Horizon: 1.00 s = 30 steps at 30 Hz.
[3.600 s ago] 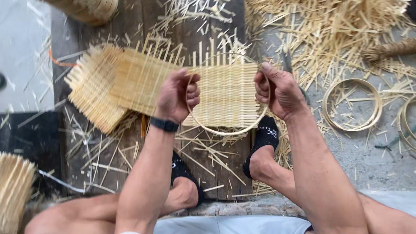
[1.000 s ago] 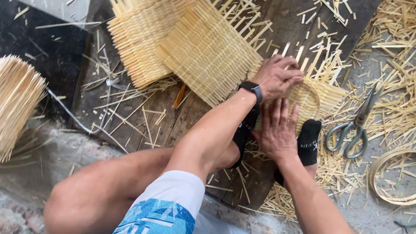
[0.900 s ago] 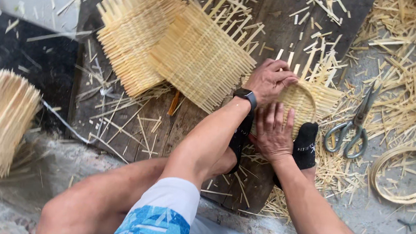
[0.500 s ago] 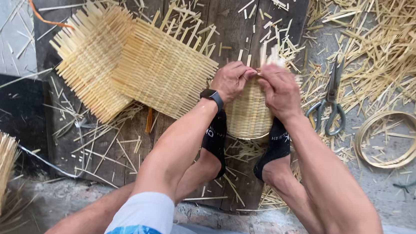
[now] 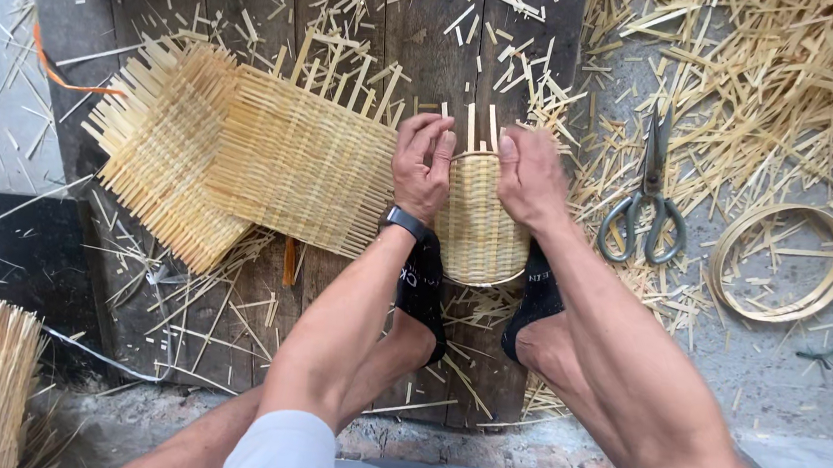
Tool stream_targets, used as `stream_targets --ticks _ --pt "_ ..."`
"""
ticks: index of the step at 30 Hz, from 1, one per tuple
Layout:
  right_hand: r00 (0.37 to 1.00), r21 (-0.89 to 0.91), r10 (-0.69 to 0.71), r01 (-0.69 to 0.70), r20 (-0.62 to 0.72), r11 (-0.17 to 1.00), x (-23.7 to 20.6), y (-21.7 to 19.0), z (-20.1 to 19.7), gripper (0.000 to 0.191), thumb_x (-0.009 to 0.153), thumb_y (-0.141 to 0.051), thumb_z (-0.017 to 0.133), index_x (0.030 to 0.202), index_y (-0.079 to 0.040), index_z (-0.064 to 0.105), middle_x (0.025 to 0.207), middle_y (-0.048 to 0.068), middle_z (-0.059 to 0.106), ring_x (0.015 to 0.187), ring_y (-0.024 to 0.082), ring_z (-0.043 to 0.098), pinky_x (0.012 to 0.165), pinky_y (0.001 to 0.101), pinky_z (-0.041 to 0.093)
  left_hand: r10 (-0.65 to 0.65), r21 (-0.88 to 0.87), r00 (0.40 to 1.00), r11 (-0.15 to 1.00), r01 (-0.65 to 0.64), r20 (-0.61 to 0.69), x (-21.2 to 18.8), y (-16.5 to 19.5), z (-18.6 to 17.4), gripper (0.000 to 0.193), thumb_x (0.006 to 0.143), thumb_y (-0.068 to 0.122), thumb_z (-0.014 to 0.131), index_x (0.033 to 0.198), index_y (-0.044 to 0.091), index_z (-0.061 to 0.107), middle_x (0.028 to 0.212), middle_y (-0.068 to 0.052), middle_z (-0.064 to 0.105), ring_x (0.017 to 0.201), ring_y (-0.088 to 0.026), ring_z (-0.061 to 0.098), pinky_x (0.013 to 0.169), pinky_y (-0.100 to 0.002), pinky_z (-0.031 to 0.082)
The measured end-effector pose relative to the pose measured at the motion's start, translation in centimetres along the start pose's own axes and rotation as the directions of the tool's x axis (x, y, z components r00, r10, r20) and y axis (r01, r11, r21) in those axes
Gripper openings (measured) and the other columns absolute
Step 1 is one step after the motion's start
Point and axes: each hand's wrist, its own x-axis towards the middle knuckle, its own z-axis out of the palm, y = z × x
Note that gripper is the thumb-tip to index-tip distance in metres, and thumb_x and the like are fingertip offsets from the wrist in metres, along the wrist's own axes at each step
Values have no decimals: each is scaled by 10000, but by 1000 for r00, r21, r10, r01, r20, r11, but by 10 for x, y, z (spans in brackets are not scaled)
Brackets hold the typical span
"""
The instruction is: The person sits on the floor assembling woven bamboo sieve trays. They press a woven bamboo mat over a round wooden mold, fit a bent bamboo rim ring around the mat edge, trim excess bamboo strips with scissors, and set finished trays aside with completed ones.
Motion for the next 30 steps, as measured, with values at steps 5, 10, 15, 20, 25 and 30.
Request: stream_targets --ticks 5,10,15,20,25,30 --pt "732 -85 518 -541 442 837 12 -5 9 576 1049 -443 356 753 -50 654 678 173 624 710 373 621 771 533 505 -490 115 834 871 477 255 -22 -7 -1 543 1033 563 515 1033 89 779 963 -156 758 861 -305 698 779 -415 569" --pt "879 68 312 -359 360 931 11 -2 2 491 1067 -382 406 805 -37 636 751 181 617 766 418 621 768 545 500 -543 124 760 834 538 356 -16 -21 4 592 1015 568 490 1017 63 799 864 -170 757 797 -325 715 802 -399 567" --pt "997 -119 -39 46 68 992 -13 -3 -126 453 1102 -345 516 1280 59 619 1162 280 614 1077 440 582 937 516 477 -420 -153 777 828 539 469 -11 5 -22 707 779 333 914 1307 38 549 1135 -159 689 1001 -246 711 867 -374 597" --pt "761 -675 484 -83 432 733 -78 21 -284 513 1085 -483 445 1190 -60 717 1152 195 698 1073 316 660 967 487 531 -102 -247 915 946 211 391 -21 80 -47 753 736 191 973 1334 99 525 1201 -148 703 1045 -258 730 873 -380 664" --pt "663 -460 593 -394 457 796 -130 79 -259 422 1017 -438 590 1096 -73 785 1003 171 785 878 287 747 915 456 579 422 8 839 892 -452 343 -82 114 -42 637 774 39 866 1287 108 494 1141 -168 595 943 -298 634 752 -447 546" --pt "854 -226 464 -416 237 881 -154 153 -131 468 860 -390 787 1123 -7 733 1109 244 723 1068 367 674 985 458 522 428 8 634 825 -565 644 -135 79 -52 414 840 -28 635 1226 94 546 1154 -112 639 1026 -298 637 858 -436 512"
